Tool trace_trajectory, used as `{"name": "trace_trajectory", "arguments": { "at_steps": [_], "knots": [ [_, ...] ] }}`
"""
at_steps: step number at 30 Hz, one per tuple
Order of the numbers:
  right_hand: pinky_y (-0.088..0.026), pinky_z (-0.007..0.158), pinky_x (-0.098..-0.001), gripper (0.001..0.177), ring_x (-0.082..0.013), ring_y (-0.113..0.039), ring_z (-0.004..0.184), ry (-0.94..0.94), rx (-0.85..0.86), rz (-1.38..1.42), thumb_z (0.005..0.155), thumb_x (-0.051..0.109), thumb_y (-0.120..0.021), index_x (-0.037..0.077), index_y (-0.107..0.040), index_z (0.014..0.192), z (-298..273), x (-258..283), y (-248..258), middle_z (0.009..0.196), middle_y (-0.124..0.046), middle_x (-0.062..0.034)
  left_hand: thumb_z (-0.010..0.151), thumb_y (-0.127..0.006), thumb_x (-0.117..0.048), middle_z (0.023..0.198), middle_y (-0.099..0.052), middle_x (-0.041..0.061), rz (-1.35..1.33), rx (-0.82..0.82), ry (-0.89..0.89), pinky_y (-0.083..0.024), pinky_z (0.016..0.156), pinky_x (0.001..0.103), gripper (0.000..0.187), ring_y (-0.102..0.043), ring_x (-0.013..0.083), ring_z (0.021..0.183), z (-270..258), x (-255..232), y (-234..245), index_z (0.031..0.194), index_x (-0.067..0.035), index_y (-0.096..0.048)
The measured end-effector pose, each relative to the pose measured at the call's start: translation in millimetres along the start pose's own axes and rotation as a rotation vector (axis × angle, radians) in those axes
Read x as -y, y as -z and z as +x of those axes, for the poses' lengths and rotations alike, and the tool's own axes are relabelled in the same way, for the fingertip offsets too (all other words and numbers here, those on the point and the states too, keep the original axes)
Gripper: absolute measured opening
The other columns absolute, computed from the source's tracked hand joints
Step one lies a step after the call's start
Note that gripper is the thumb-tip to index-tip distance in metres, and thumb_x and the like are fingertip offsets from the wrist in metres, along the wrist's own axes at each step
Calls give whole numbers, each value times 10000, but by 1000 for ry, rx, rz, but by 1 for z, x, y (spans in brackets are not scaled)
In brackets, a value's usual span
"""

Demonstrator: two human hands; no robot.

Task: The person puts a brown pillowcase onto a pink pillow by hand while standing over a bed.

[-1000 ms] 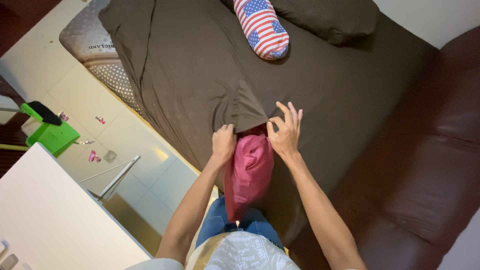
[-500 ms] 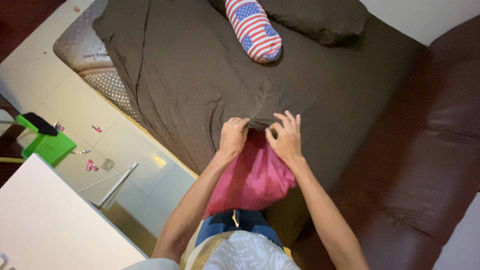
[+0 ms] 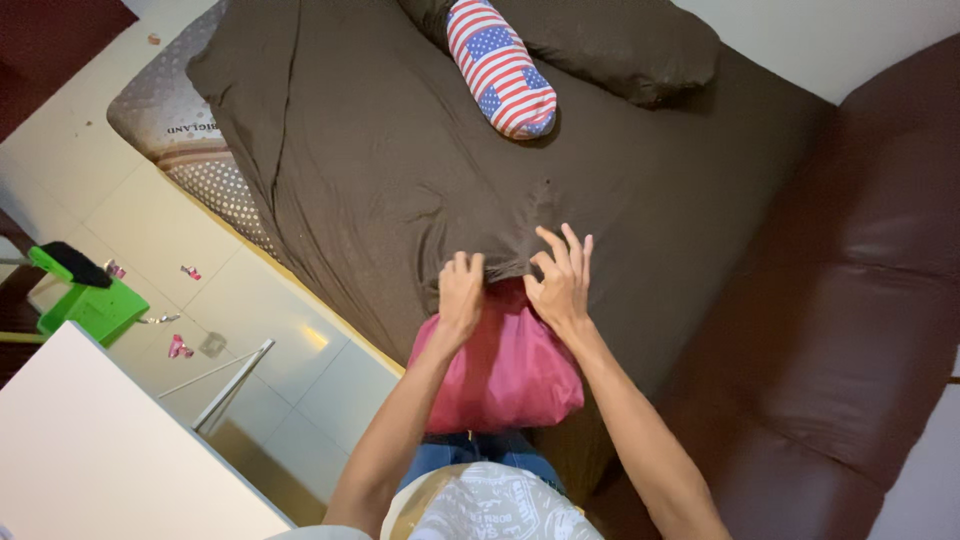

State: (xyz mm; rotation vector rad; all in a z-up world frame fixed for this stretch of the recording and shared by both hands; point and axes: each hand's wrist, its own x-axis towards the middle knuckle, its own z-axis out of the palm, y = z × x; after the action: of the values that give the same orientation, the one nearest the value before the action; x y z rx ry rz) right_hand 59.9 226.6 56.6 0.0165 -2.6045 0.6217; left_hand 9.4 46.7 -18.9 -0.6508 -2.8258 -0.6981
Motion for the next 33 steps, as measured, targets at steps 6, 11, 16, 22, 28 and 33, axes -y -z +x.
{"name": "trace_trajectory", "arguments": {
  "at_steps": [6,11,16,22,28,33],
  "knots": [
    [-178,1241,-671,91,-407,-361,1470,-114,12,-15,765,89,-763,56,-691,811,10,-13,14,1463,-588,-98,765,-722,-65,1086,-530,216,38,14,237,-460,846,515,406,-580,411,1004,-22,40,3,1127,-12,-544],
    [-135,1239,-684,53,-420,-345,1481,-189,13,-81,767,92,-761,66,-718,784,12,-45,22,1480,-571,-110,819,-741,-125,1050,-635,216,-43,24,209,-459,869,498,393,-636,399,1013,-22,42,16,1135,7,-547],
    [-138,1245,-676,78,-425,-348,1482,-246,41,-82,795,116,-758,61,-726,839,-4,-67,23,1481,-573,-107,875,-688,-68,993,-712,171,-241,-21,124,-459,922,476,231,-673,368,995,-12,38,24,1092,-38,-615],
    [-136,1227,-679,94,-427,-356,1460,-196,97,-148,835,161,-739,67,-741,829,-21,-77,7,1442,-581,-131,836,-696,-56,1009,-713,156,-249,-57,93,-446,912,465,229,-615,329,1059,24,12,46,1064,-54,-724],
    [-185,1236,-661,131,-424,-384,1451,-184,76,-97,892,161,-676,43,-731,875,-27,-64,-11,1413,-607,-129,786,-733,-78,1016,-714,144,-268,-133,22,-452,926,463,294,-604,336,1099,35,-11,71,1078,-49,-724],
    [-177,1196,-680,143,-442,-378,1422,-144,154,-167,874,179,-692,45,-733,844,-25,-63,-15,1388,-593,-170,793,-738,-89,1021,-714,150,-283,-176,19,-451,946,472,307,-601,347,1108,26,-11,78,1095,-38,-717]
  ]
}}
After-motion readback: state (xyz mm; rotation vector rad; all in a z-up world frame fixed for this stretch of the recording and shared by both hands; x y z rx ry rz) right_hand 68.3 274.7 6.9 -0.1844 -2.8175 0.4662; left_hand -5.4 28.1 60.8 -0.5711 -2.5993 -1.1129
